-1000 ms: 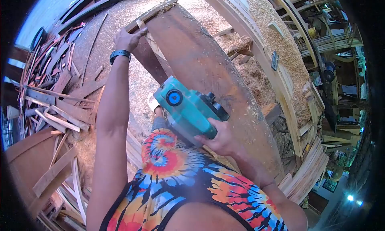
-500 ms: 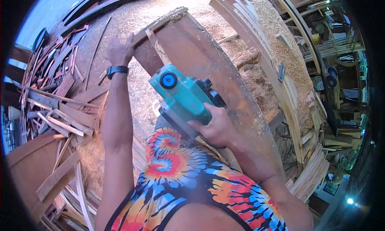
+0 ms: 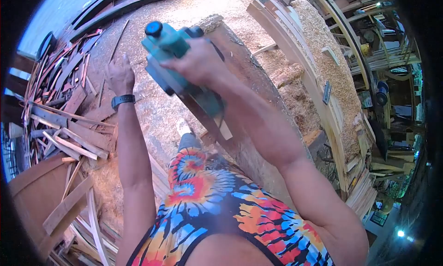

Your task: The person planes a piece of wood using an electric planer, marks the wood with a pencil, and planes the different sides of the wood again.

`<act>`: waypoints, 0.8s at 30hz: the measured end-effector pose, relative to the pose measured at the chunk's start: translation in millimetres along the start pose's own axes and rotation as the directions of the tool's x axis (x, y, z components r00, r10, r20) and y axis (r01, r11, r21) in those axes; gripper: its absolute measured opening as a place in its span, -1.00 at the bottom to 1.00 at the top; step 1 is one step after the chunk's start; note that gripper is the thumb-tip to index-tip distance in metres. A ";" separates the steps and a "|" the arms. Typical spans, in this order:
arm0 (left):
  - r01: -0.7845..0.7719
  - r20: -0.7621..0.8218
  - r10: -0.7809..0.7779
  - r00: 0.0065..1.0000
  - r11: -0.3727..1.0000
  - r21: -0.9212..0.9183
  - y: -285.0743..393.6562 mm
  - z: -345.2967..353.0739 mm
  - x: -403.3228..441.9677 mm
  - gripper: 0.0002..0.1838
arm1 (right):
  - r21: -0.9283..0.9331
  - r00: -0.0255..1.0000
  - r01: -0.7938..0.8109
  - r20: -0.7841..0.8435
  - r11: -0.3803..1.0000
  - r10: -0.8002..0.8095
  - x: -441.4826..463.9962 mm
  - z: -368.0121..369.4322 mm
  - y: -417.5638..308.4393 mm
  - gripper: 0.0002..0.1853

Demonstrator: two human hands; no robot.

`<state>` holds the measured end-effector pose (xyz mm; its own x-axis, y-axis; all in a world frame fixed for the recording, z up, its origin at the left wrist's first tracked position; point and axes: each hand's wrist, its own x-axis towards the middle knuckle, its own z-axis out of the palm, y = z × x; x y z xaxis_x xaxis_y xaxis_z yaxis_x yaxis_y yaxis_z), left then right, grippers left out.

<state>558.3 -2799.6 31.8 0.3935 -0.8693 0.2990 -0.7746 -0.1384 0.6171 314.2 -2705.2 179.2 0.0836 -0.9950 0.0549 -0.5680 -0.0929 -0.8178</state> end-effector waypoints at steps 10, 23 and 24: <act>-0.145 0.071 0.140 0.988 0.986 0.076 -4.4 -28.3 -48.5 -0.36 | 0.231 0.995 0.053 -0.099 0.972 -0.031 -26.3 -12.0 3.5 -0.54; 0.104 0.705 0.018 0.709 0.986 -0.130 109.5 -24.7 -163.0 -0.31 | 0.248 0.921 -0.374 -0.016 0.894 0.389 -322.9 -107.3 8.8 -0.51; 0.166 0.750 -0.019 0.661 0.979 -0.122 113.9 -16.3 -161.9 -0.29 | 0.252 0.922 -0.369 -0.022 0.894 0.387 -334.8 -106.2 12.0 -0.51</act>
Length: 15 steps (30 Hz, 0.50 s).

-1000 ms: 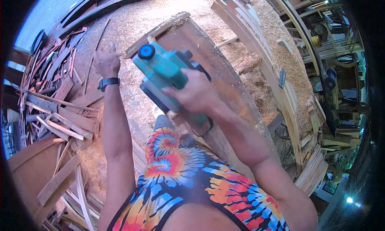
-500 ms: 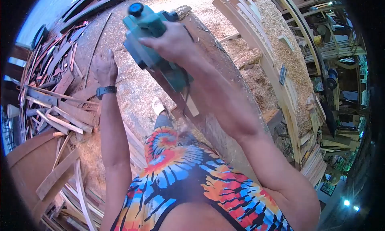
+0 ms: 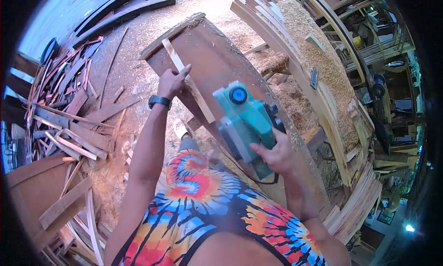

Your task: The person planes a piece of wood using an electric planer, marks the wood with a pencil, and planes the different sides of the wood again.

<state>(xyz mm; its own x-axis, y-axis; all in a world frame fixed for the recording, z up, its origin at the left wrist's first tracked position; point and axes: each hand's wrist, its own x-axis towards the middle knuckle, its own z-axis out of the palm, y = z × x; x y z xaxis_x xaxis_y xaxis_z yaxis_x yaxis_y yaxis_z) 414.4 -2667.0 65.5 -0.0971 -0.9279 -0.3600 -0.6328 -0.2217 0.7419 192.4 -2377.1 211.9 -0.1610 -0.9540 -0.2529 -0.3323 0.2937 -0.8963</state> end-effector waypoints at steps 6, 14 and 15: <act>-0.190 -0.214 0.224 0.951 0.967 0.171 -2.6 27.5 34.5 -0.24 | -0.082 0.997 -0.068 -0.035 0.994 0.066 -36.4 11.5 -3.3 -0.53; -0.157 -0.197 0.211 0.957 0.953 0.261 2.8 23.2 35.9 -0.24 | -0.168 0.994 0.039 0.108 0.985 -0.021 -23.2 40.1 14.7 -0.55; -0.153 -0.191 0.208 0.959 0.951 0.269 5.0 21.1 34.7 -0.24 | -0.182 0.992 0.056 0.121 0.982 -0.034 -20.2 43.0 17.2 -0.55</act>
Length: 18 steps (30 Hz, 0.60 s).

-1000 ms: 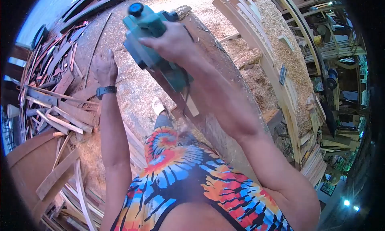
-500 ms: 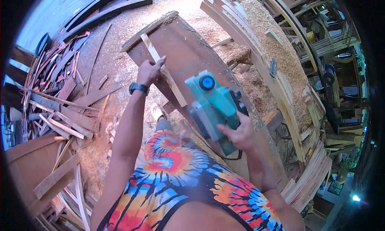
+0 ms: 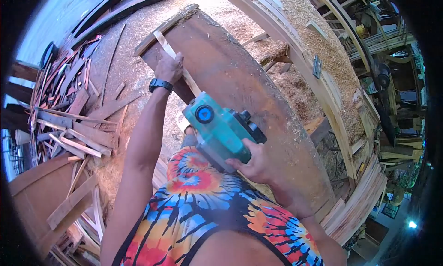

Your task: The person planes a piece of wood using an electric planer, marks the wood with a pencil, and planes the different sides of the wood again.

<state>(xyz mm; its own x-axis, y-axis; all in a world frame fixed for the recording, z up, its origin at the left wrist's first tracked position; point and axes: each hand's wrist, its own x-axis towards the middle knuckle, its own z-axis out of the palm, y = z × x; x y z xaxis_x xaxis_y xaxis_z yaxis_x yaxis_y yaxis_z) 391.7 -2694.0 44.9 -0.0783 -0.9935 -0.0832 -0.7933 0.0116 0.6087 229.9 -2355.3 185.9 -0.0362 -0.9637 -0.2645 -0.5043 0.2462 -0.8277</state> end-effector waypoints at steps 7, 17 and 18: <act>-0.059 0.006 0.061 0.998 0.986 -0.155 -18.9 0.4 11.8 -0.24 | -0.002 0.999 0.024 -0.041 1.000 -0.024 26.7 9.8 -7.8 -0.56; 0.194 0.015 -0.216 0.976 0.840 -0.507 -46.7 -84.3 9.3 -0.23 | -0.012 0.999 0.028 -0.023 1.000 -0.029 88.7 10.0 -38.7 -0.58; 0.205 0.000 -0.237 0.971 0.840 -0.503 -53.1 -87.6 5.5 -0.21 | -0.005 1.000 0.023 -0.018 1.000 -0.023 97.2 9.1 -43.8 -0.58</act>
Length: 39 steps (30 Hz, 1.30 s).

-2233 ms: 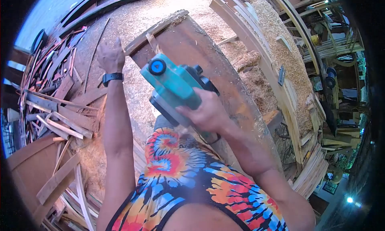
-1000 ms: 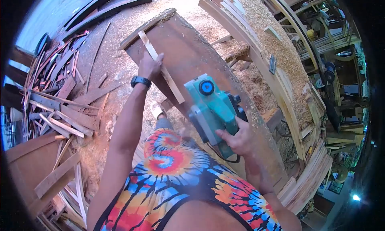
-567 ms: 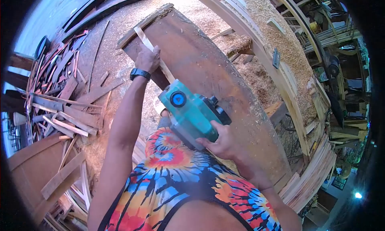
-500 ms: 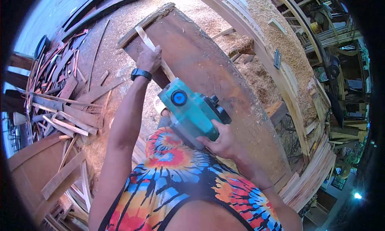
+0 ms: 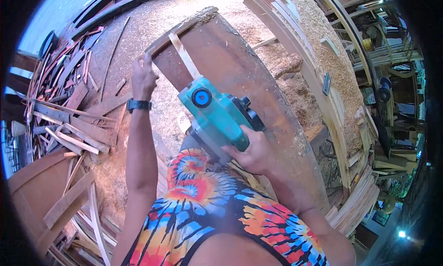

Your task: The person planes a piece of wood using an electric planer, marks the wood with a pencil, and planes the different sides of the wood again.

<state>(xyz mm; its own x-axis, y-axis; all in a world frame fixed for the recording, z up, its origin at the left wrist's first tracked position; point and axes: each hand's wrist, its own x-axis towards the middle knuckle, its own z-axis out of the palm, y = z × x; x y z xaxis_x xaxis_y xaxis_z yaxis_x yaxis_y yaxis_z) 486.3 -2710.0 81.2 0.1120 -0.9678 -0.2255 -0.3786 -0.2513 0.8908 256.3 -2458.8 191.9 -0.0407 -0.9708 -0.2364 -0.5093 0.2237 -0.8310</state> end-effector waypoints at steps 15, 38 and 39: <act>0.123 -0.083 -0.135 0.987 0.984 -0.130 -51.7 -51.1 15.8 -0.29 | -0.115 0.987 0.156 -0.029 0.981 -0.160 181.3 26.3 -50.6 -0.54; -0.120 0.478 -0.095 0.873 0.909 0.400 10.5 56.1 -38.1 -0.17 | 0.339 0.907 -0.213 -0.281 0.916 0.314 104.8 -80.2 0.9 -0.73; -0.141 0.455 -0.049 0.889 0.916 0.375 6.1 63.3 -41.0 -0.23 | 0.346 0.891 -0.244 -0.289 0.906 0.350 99.6 -81.4 9.3 -0.75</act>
<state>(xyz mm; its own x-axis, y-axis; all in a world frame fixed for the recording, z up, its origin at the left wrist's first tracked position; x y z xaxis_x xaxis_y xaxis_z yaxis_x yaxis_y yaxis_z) 421.3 -2672.8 70.9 -0.2994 -0.8548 -0.4239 -0.7072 -0.0995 0.7000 177.5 -2560.5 201.6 -0.4628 -0.8116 -0.3565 -0.1541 0.4697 -0.8693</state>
